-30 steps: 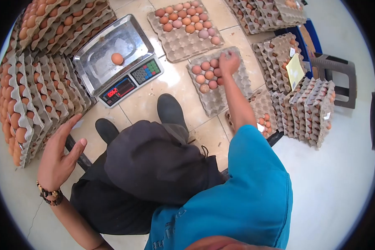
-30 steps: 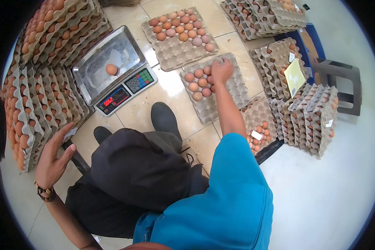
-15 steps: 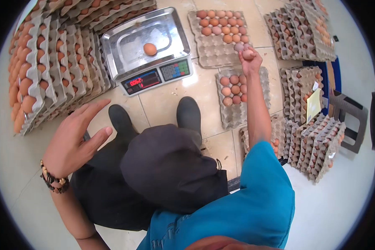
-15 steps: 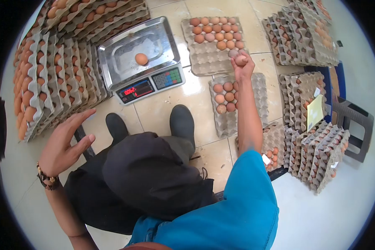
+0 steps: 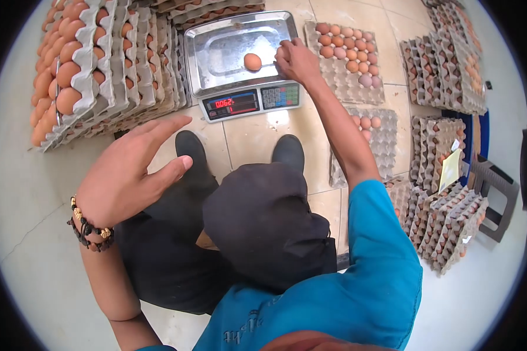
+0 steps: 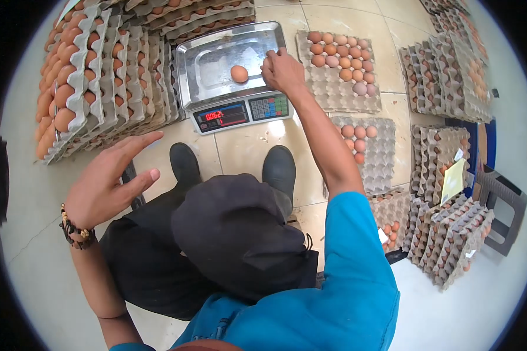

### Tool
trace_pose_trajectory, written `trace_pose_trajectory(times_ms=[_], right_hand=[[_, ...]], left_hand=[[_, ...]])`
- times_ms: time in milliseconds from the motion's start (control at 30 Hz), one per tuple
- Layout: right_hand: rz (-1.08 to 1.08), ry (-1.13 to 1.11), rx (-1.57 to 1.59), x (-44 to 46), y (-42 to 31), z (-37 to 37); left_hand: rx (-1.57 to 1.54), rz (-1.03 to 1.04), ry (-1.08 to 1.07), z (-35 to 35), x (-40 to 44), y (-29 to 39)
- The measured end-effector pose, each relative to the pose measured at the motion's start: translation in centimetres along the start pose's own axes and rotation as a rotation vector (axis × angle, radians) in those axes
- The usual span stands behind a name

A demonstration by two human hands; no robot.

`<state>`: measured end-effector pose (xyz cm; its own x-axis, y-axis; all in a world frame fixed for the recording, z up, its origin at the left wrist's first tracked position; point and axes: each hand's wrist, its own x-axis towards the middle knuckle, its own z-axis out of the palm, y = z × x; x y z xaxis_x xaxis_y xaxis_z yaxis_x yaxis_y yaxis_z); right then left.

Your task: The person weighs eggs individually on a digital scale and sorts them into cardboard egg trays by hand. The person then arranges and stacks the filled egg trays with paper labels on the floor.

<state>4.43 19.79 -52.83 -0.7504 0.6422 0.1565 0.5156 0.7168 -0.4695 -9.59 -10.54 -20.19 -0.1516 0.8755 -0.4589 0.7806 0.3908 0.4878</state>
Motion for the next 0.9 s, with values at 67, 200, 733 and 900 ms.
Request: trace_pose_trajectory(times_ms=[67, 200, 733, 900], right_hand=[[-0.076, 0.198, -0.055, -0.1, -0.5, -0.1], [-0.108, 0.103, -0.001, 0.2, -4.6, 0.8], [0.807, 0.413, 0.177, -22.2, 10.5, -9.3], [0.878, 0.401, -0.140, -28.2, 17.5, -9.7]], left_hand=[[-0.001, -0.001, 0.005, -0.1, -0.4, -0.2], [-0.030, 0.011, 0.004, -0.4, -0.4, 0.5], [0.045, 0.001, -0.091, -0.2, 1.2, 2.7], [0.048, 0.006, -0.104, 0.0, 1.8, 3.2]])
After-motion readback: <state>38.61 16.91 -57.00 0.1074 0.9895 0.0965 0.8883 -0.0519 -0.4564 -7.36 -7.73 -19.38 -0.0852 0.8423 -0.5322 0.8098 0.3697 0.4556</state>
